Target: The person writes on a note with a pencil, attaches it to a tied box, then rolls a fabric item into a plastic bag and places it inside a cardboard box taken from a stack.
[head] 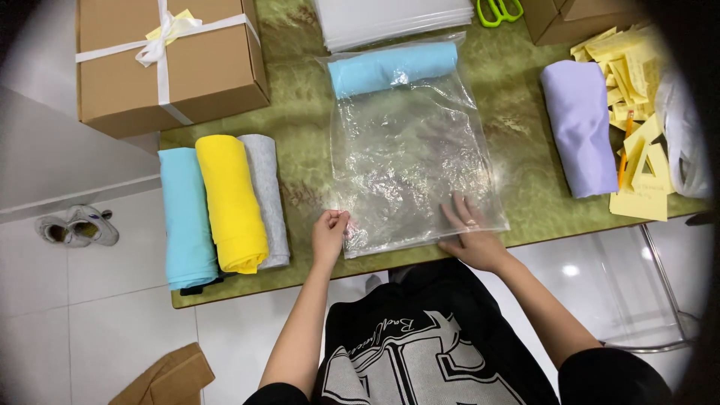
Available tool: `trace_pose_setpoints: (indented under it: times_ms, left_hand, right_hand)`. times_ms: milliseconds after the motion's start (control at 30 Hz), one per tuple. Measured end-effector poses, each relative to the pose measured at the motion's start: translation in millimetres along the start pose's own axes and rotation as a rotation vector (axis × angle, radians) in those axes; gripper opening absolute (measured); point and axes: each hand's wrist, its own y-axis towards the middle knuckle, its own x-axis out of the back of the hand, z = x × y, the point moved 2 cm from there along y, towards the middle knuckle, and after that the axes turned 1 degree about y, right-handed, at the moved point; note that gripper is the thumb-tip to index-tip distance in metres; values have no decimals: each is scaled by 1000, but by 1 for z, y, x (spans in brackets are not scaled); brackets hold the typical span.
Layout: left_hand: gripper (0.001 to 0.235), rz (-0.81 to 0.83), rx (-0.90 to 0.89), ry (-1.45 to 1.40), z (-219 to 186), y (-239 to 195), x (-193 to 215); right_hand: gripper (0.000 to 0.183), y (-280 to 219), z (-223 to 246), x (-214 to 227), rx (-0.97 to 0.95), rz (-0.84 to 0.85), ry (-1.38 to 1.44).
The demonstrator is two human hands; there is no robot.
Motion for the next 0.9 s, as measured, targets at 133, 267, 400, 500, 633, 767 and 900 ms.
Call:
trace_pose_setpoints:
  times_ms: [133, 267, 400, 500, 633, 767, 900]
  left_hand:
    - [22, -15, 26, 51, -7, -7, 10]
    - [45, -99, -18, 464, -68, -28, 25]
    - [62, -134, -279, 667, -94, 3, 16]
    - [59, -122, -516, 647, -151, 23, 4]
    - [59, -74, -690, 628, -200, 55, -20]
    - [65, 83, -639, 833, -212, 99, -53]
    - [71, 222, -617, 1006, -197, 119, -71]
  right_hand:
    - [58, -45, 62, 122, -20, 382, 437]
    - [44, -29, 70, 159, -113, 503, 785]
    - [48, 27, 72, 203, -66, 31, 708]
    - [55, 106, 32, 197, -121, -192, 463]
    - [57, 164, 46, 187, 27, -476, 470]
    - [65, 210, 50, 161, 63, -573, 198]
    - [69, 210, 56, 141, -117, -345, 149]
